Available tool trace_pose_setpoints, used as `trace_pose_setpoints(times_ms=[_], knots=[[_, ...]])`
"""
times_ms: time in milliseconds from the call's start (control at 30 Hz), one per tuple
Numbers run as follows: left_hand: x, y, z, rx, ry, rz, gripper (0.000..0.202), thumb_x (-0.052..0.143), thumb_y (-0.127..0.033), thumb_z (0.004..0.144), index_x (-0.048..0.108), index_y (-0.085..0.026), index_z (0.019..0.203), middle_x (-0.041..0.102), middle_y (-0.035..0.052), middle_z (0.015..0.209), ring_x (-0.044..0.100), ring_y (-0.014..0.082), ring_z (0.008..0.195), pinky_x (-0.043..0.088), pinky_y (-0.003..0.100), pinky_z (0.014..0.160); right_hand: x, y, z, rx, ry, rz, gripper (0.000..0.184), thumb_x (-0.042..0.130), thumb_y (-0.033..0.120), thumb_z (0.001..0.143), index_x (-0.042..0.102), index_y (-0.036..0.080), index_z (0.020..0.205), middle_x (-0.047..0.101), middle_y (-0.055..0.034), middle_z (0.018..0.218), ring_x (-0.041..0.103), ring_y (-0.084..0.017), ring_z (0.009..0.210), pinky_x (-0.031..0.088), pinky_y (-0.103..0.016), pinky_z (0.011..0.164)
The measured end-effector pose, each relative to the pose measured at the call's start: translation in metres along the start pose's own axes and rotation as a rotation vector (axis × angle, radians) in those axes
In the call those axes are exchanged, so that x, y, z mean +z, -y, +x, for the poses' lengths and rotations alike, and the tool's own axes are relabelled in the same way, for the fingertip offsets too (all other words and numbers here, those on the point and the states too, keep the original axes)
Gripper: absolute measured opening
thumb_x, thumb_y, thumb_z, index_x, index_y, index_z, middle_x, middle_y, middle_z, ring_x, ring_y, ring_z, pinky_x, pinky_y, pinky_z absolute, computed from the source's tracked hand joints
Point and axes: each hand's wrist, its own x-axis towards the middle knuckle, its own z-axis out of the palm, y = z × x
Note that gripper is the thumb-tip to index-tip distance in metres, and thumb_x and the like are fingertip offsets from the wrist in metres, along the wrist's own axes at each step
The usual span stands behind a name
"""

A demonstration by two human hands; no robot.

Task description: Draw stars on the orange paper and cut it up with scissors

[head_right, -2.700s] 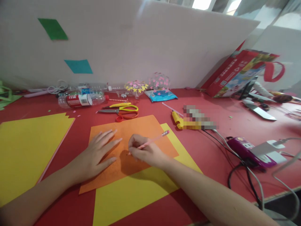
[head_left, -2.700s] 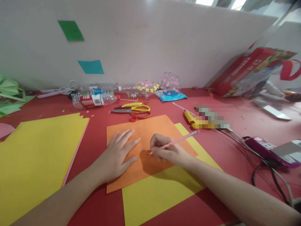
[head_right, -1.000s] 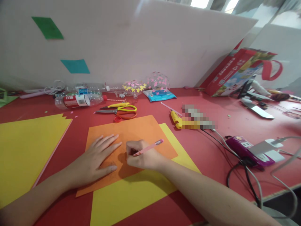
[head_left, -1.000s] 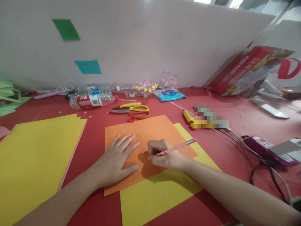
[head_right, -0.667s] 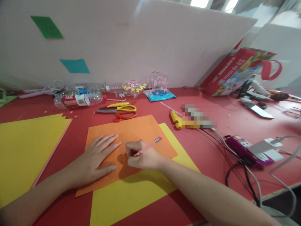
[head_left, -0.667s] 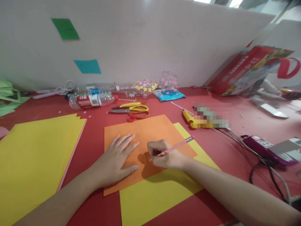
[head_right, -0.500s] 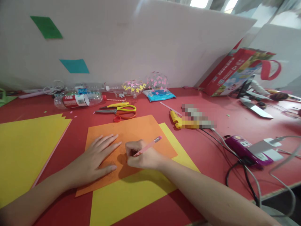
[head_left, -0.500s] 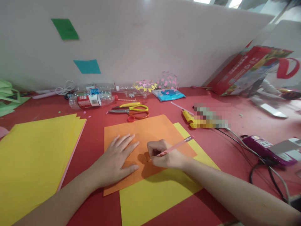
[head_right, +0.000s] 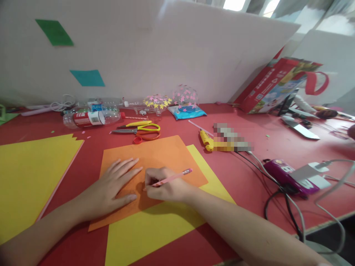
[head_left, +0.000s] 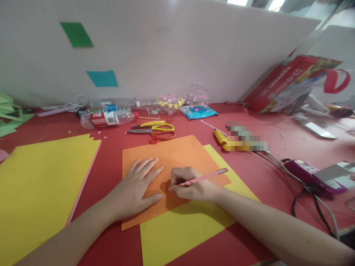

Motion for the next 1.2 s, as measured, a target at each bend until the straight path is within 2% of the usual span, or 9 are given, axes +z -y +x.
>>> trace_pose_setpoints(times_ms=[400,700,1200], knots=[[0.0007,0.0007,-0.0002,0.001,-0.015,0.003,0.068,0.040,-0.063,0.092,0.039,-0.019,0.144,0.028,0.0146,0.155,0.023,0.0328,0.142,0.018,0.057,0.113,0.0005,0.0025,-0.0005,0.006,-0.002,-0.072,0.014,0.056,0.009,0.069,0.047,0.019,0.066,0.048,0.0059,0.059,0.039,-0.007,0.051,0.029,-0.019,0.046],[0.0009,-0.0001,-0.0008,0.004,0.011,0.015,0.069,0.038,-0.063,0.093,0.038,-0.017,0.145,0.024,0.0148,0.157,0.020,0.0321,0.143,0.016,0.057,0.114,0.0005,0.0045,-0.0002,0.012,-0.096,-0.053,0.013,0.048,0.010,0.066,0.040,0.020,0.062,0.038,0.0075,0.052,0.031,-0.007,0.046,0.024,-0.020,0.043],[0.0019,0.0015,-0.0009,0.015,-0.010,0.002,0.068,0.039,-0.062,0.093,0.039,-0.017,0.145,0.026,0.0149,0.156,0.021,0.0332,0.143,0.016,0.058,0.113,-0.0001,0.0025,-0.0007,0.000,-0.122,-0.095,0.014,0.045,0.008,0.061,0.038,0.020,0.060,0.037,0.0079,0.051,0.030,-0.006,0.045,0.022,-0.018,0.042]])
